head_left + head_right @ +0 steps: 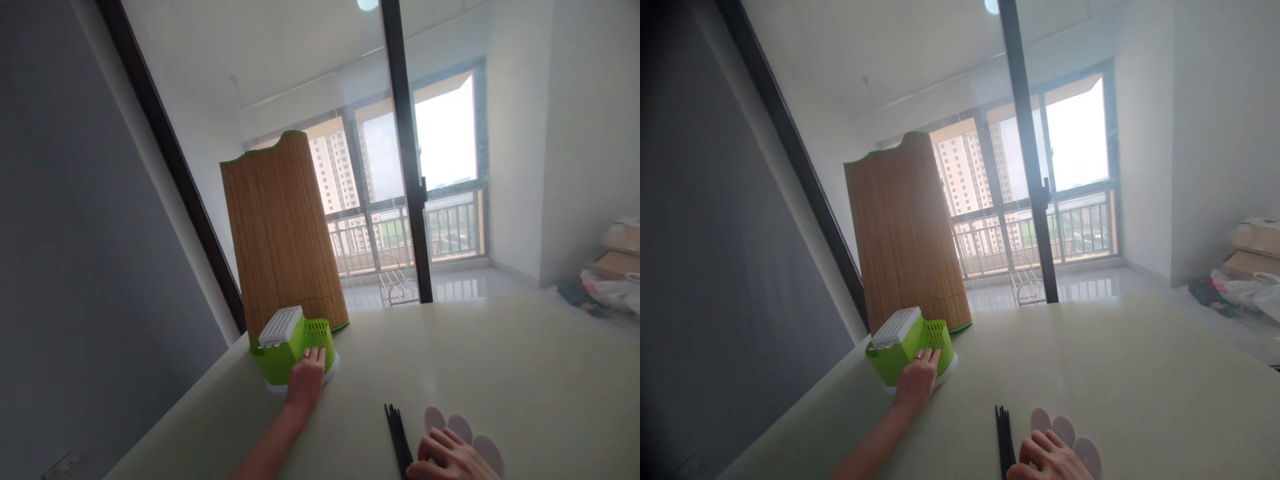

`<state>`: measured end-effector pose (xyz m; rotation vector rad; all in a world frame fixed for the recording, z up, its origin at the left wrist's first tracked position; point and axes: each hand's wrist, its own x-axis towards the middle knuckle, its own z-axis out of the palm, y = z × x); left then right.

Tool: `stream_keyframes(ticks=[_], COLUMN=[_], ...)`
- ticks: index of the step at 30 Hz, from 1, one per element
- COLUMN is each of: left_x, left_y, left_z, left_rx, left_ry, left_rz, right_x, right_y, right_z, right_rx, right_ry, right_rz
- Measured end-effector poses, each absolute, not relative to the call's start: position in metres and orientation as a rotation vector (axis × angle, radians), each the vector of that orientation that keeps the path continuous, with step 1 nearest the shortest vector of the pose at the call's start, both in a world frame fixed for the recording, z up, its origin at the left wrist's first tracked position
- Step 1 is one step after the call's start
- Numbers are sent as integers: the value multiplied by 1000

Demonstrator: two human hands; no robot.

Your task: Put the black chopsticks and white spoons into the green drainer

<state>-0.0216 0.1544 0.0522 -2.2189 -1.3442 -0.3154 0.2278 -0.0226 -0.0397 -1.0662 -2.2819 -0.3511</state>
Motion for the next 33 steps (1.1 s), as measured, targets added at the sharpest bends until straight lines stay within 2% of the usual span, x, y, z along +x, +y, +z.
stream_keyframes(ticks=[6,10,18,24,28,33], left_x=[90,157,227,220,169,97], left_y=[114,88,57,55,60,86], left_z=[48,42,36,39,40,41], left_rx=[-2329,-2406,-2549,-2595,-2706,-2619], left_ry=[-1083,-947,-787,-635,-476,-838], left_rz=[-408,-463,-522,-569,-880,-1082], right_x=[231,236,233,236,236,239], right_y=[-17,-8,20,18,14,5], right_z=[-47,-71,-127,-119,-117,-112], right_rx=[-1059,-1128,-1429,-1383,-1385,-1339], right_ry=[-2310,-2264,-2081,-2118,-2107,-2146], right_rz=[-431,-457,-105,-139,-207,-308])
